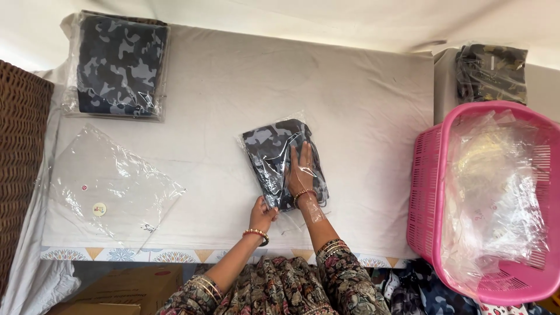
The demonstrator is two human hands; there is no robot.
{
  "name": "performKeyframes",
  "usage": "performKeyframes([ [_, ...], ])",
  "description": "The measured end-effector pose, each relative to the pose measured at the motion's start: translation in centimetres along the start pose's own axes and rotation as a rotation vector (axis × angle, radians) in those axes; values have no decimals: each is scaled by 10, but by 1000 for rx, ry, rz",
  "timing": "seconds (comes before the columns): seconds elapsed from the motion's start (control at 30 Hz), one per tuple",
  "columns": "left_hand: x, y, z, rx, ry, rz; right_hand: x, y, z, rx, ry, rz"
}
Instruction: The person folds a pair of camouflage-patterned shorts on a table, aligning the edges and smoothing the fabric. They then place the folded shorts into a clear plastic bag and seal it.
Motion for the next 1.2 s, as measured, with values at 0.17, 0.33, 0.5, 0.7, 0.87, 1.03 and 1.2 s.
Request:
performKeyframes([
  [0.17, -1, 4, -2, 3, -7, -17, -3, -32, -8, -196, 1, -139],
  [0.33, 4, 0, 1, 25, 17, -23, 3, -48, 3, -102, -55, -362],
  [0.5, 7, 2, 0, 40, 49, -20, 1, -46, -3, -106, 53, -276],
  [0.7, 18, 15, -2, 7, 25, 1, -15, -36, -29, -150, -4, 184],
  [0.87, 29, 3, 4, -1, 41, -17, -2, -45, -28, -40, -12, 200],
  [1.03, 34, 6, 7, -8, 70, -15, 6, -36, -14, -38, -22, 48],
  [1.2, 32, 1, 8, -27, 54, -7, 24, 5, -52, -117, 1, 311],
])
Point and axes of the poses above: each hand's wrist, its own y-axis away from the middle knuckle, its own z-axis out of the back of the hand, x = y × z, the point moved 6 cm from there along -y, towards the middle knuckle, and after that the axes turned 6 degrees about y, right-handed, at the moved point
